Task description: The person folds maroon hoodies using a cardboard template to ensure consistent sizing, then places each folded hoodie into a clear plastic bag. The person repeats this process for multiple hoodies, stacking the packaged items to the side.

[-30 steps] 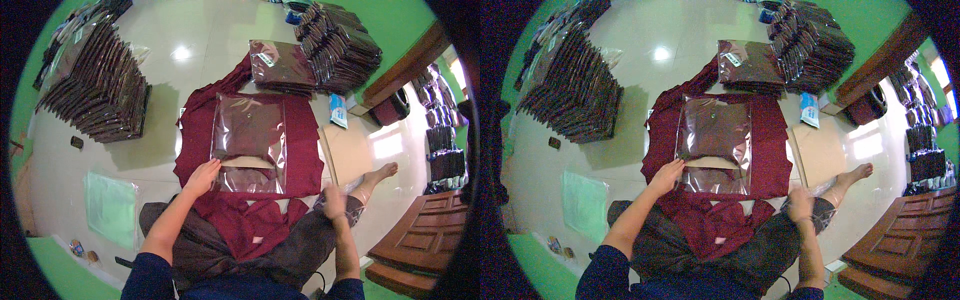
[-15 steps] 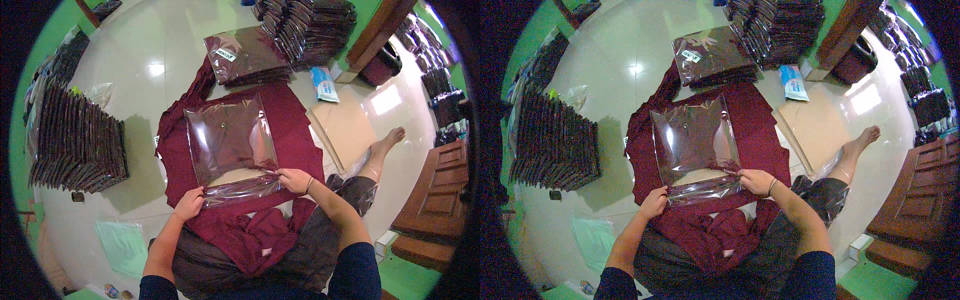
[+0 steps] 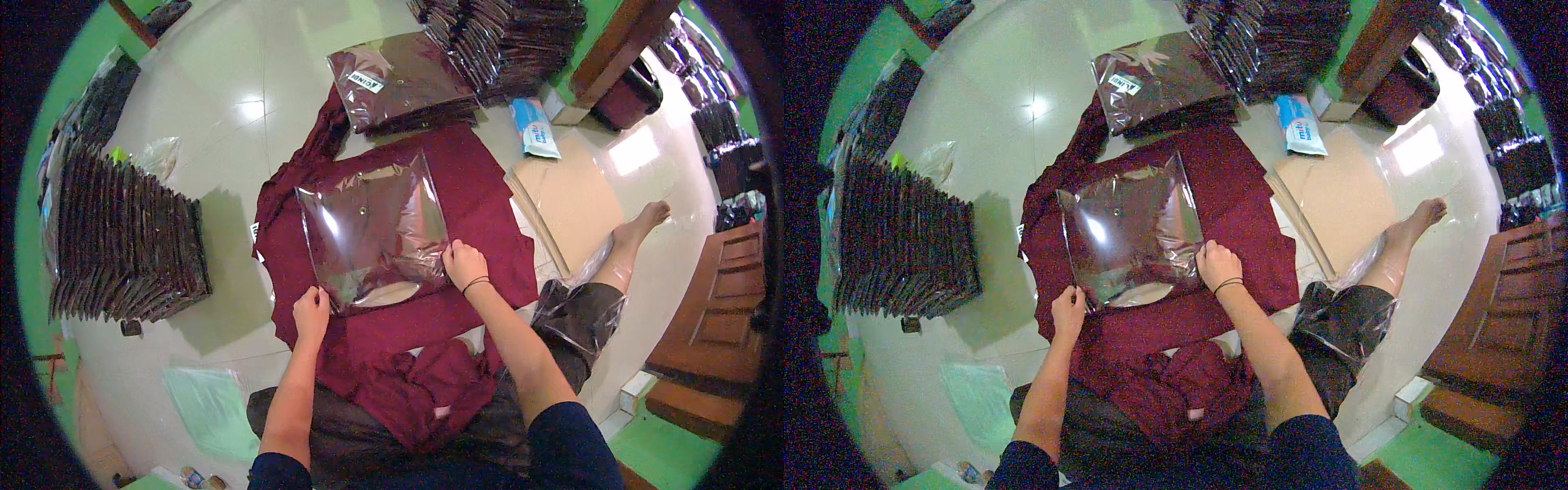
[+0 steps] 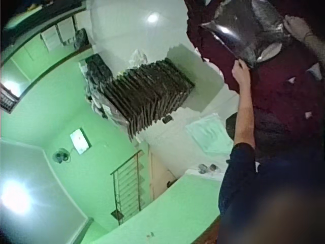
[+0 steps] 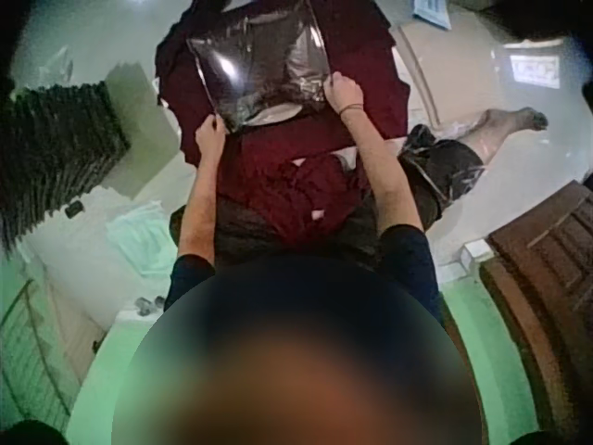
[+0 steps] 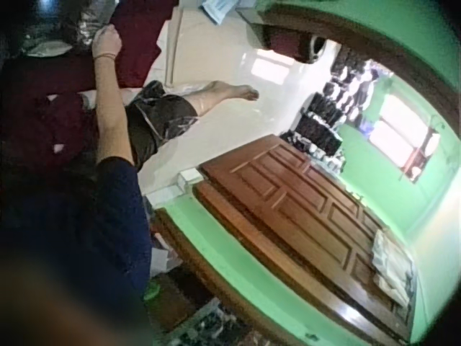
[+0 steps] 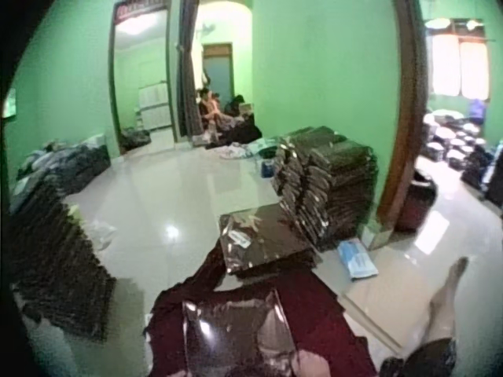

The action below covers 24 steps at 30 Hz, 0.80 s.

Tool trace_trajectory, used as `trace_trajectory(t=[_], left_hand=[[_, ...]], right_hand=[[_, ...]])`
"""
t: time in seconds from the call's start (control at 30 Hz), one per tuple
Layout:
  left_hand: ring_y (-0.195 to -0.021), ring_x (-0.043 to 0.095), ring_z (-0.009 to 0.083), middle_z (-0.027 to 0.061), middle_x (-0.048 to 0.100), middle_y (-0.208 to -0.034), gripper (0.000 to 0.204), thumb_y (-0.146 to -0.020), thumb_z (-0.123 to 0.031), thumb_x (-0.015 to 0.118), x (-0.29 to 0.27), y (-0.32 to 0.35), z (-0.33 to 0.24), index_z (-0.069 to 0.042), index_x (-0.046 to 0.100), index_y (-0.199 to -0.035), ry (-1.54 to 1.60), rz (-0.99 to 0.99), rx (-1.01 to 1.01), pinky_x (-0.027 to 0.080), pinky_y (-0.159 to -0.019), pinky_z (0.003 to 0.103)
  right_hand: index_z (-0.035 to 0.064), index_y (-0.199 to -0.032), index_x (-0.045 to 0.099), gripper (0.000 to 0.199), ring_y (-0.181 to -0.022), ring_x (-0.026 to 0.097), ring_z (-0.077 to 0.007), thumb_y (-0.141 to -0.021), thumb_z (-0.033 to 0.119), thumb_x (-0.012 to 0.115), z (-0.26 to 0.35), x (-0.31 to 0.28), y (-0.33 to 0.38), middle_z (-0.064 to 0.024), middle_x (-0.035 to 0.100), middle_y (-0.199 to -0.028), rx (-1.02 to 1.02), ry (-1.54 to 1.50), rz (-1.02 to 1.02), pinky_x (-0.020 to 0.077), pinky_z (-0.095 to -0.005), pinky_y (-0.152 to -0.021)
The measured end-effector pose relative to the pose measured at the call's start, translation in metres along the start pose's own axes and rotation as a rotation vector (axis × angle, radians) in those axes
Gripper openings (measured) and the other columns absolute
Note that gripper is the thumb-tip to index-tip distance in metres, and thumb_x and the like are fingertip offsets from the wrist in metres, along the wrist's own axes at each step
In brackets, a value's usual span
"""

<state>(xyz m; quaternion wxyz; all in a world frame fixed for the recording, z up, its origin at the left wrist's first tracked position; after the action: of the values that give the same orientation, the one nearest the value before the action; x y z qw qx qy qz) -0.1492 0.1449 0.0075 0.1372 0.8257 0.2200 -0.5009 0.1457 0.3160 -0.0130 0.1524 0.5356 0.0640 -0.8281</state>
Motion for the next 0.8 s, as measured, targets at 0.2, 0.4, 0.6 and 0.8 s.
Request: trace_trajectory(t=[0.2, 0.4, 0.6, 0.8], left_hand=[[-0.066, 0.059, 0.0352, 0.0205, 0.06, -0.071, 0.038, -0.091, -0.029, 0.043, -0.006, 0.018, 0.022, 0.002, 0.056, -0.076, 0.354, -0.077, -0.306, 0.044, -0.06, 0.043], [-0.061, 0.053, 0.012, 0.0013, 0.056, -0.067, 0.026, -0.086, -0.028, 0.054, -0.021, 0.041, 0.016, -0.006, 0.06, -0.074, 1.112, 0.275, -0.444, 0.04, -0.054, 0.029], [-0.078, 0.058, 0.0149, 0.0052, 0.061, -0.094, 0.027, -0.087, -0.03, 0.053, -0.103, 0.036, -0.031, -0.006, 0.059, -0.096, 1.912, 0.141, -0.257, 0.045, -0.061, 0.027], [-0.117, 0.042, 0.0386, 0.0177, 0.045, -0.127, 0.045, -0.083, -0.029, 0.053, -0.067, 0.032, -0.11, -0.011, 0.049, -0.124, 0.257, -0.112, 0.23, 0.029, -0.099, 0.049]], right_hand=[[0.0027, -0.078, 0.056, 0.029, -0.072, 0.056, -0.0448, -0.085, 0.029, 0.048, -0.019, -0.012, 0.023, -0.0261, 0.058, -0.073, 0.239, -0.328, -0.068, 0.0452, -0.0494, -0.064], [0.0042, -0.078, 0.063, 0.024, -0.059, 0.056, -0.0147, -0.084, 0.027, 0.056, 0.0, -0.046, 0.069, -0.0041, 0.061, -0.069, 0.417, -1.058, 0.394, 0.0437, -0.0265, -0.053], [0.0023, -0.09, 0.059, 0.028, -0.074, 0.057, -0.0155, -0.091, 0.027, 0.045, 0.061, -0.129, 0.084, -0.0065, 0.061, -0.082, 0.191, -1.937, 0.22, 0.0456, -0.0282, -0.069], [0.007, -0.122, 0.046, 0.038, -0.118, 0.041, -0.0298, -0.089, 0.027, 0.045, 0.109, -0.064, 0.084, -0.0166, 0.046, -0.123, -0.142, -0.289, -0.104, 0.0305, -0.0433, -0.099]])
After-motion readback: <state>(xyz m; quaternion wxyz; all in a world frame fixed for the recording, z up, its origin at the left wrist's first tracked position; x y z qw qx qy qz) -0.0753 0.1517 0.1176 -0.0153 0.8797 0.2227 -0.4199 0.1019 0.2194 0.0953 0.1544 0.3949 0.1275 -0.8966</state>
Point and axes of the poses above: each hand's wrist, its own y-axis away from the middle knuckle, its own x-axis out of the palm, z = x × y, the point moved 9 cm from there along -y, towards the middle knuckle
